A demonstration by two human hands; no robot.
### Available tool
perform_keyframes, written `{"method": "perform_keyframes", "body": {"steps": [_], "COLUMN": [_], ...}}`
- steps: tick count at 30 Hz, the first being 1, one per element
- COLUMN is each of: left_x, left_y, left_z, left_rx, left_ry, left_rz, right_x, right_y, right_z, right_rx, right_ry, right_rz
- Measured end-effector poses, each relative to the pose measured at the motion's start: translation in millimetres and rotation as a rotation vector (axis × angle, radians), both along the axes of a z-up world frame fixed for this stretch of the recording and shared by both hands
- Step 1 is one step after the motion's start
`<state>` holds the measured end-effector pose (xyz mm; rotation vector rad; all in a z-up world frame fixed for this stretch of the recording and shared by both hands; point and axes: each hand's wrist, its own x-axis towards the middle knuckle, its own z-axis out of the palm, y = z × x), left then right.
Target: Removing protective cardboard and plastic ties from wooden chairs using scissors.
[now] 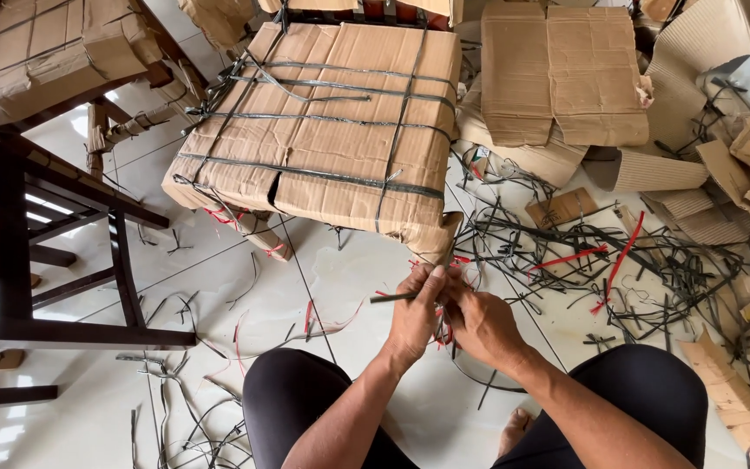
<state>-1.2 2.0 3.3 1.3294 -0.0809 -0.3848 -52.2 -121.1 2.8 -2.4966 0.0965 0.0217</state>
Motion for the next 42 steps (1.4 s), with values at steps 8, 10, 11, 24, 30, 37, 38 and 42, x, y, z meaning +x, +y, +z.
{"method": "perform_keyframes", "body": {"steps": [8, 10, 11, 24, 30, 37, 38, 42], "left_x": [11.5, 12.4, 11.1, 20.3, 21.1, 22.4, 22.8, 24.2], "left_y": [0.5, -0.5, -1.2, -1.0, 2.1, 0.6, 1.7, 9.5], "left_z": [-35.9, -36.0, -29.1, -22.0, -19.0, -19.4, -15.2, -22.2], "left_rx": [-0.042, 0.02, 0.066, 0.353, 0.416, 0.4, 0.412, 0.438], "left_ry": [0.076, -0.006, 0.002, -0.081, -0.115, -0.111, -0.122, -0.228], "left_rz": [0.02, -0.003, -0.019, -0.092, -0.139, -0.138, -0.136, -0.117], "right_x": [7.5, 16.8, 21.3, 58.3, 87.8, 100.5, 99.8, 86.4], "right_y": [-25.4, -33.8, -33.3, -6.6, -24.7, -45.2, -49.6, -54.9], "right_z": [13.3, 2.0, 3.8, 48.2, -20.2, -61.7, -59.6, -16.4], "right_rx": [0.381, 0.456, 0.458, 0.857, 0.849, 0.925, 0.829, 0.645], "right_ry": [0.066, 0.019, -0.005, -0.02, -0.174, 0.015, -0.016, -0.023], "right_rz": [-0.025, -0.117, -0.204, -0.23, -0.425, -0.529, -0.483, -0.364]}}
